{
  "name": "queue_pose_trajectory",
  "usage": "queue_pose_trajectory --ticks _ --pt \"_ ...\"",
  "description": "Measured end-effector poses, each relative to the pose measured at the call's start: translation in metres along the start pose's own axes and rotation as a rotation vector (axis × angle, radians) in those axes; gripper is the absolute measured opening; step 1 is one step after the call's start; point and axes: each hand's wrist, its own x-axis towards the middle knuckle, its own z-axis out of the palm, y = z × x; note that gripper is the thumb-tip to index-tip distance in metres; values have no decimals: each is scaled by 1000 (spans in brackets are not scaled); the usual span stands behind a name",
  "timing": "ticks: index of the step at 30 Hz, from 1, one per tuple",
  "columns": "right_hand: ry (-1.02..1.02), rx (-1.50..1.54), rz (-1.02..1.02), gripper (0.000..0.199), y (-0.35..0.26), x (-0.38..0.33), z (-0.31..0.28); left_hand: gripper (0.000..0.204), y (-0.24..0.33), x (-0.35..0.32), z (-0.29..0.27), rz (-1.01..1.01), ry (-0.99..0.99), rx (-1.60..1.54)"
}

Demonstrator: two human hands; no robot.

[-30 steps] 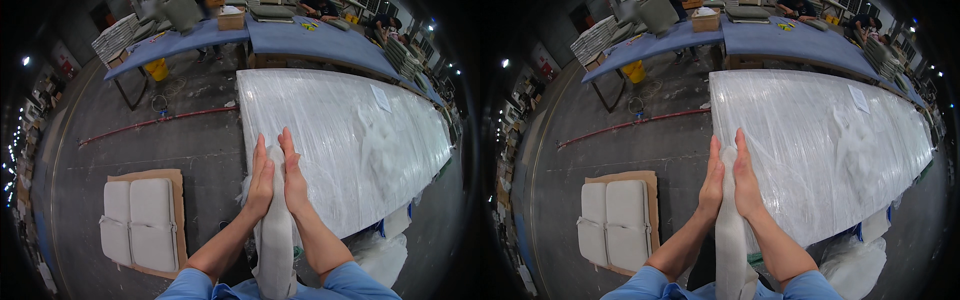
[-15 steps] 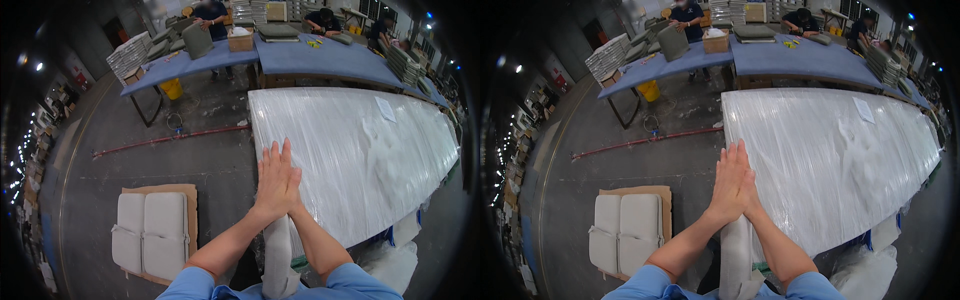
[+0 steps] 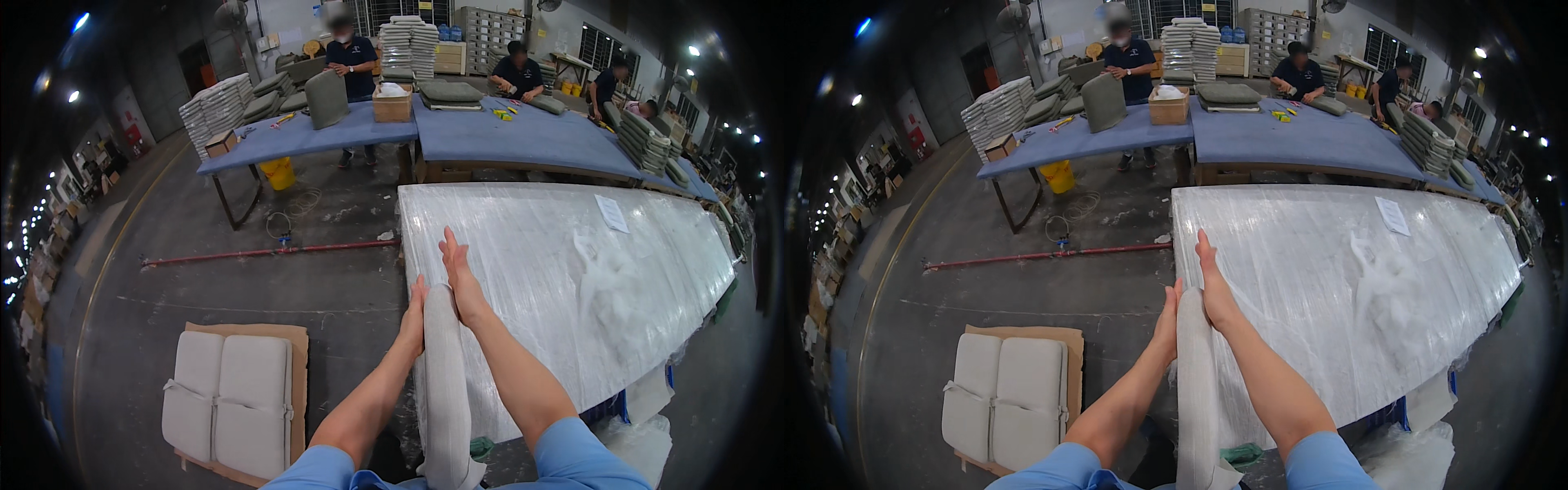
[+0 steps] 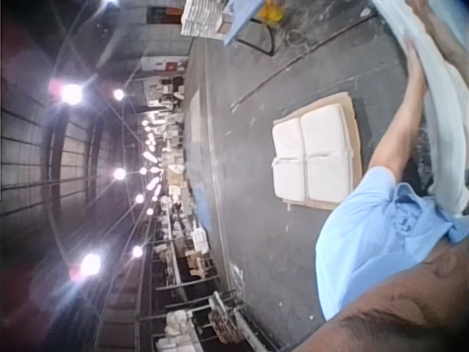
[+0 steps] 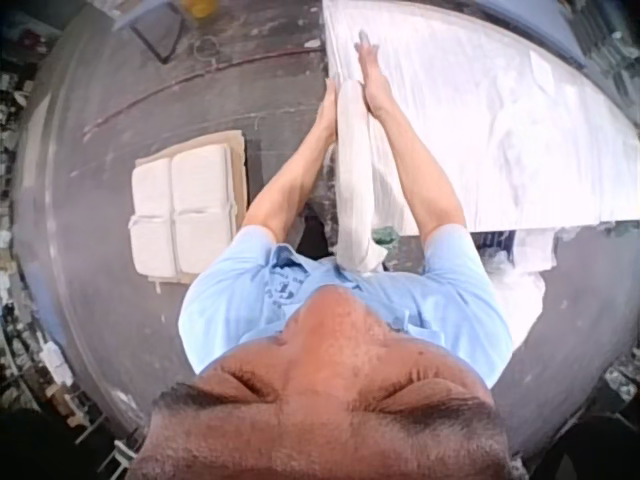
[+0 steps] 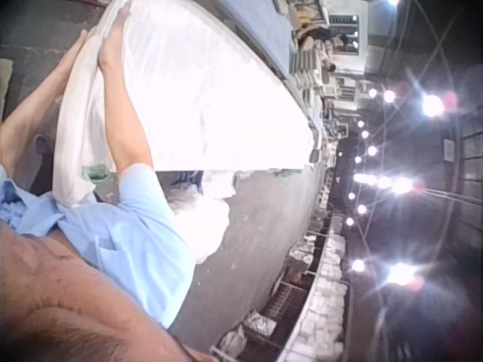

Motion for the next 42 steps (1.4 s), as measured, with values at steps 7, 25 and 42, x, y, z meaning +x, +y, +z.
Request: queue_pose_trajectory --ticks 7,25,42 --pt "27 -53 -36 101 16 4 8 94 23 16 18 74 34 336" --pt "72 49 30 95 70 -17 13 84 82 42 52 248 -304 797" --pt "164 -25 148 100 30 24 22 102 18 48 -17 63 60 234"
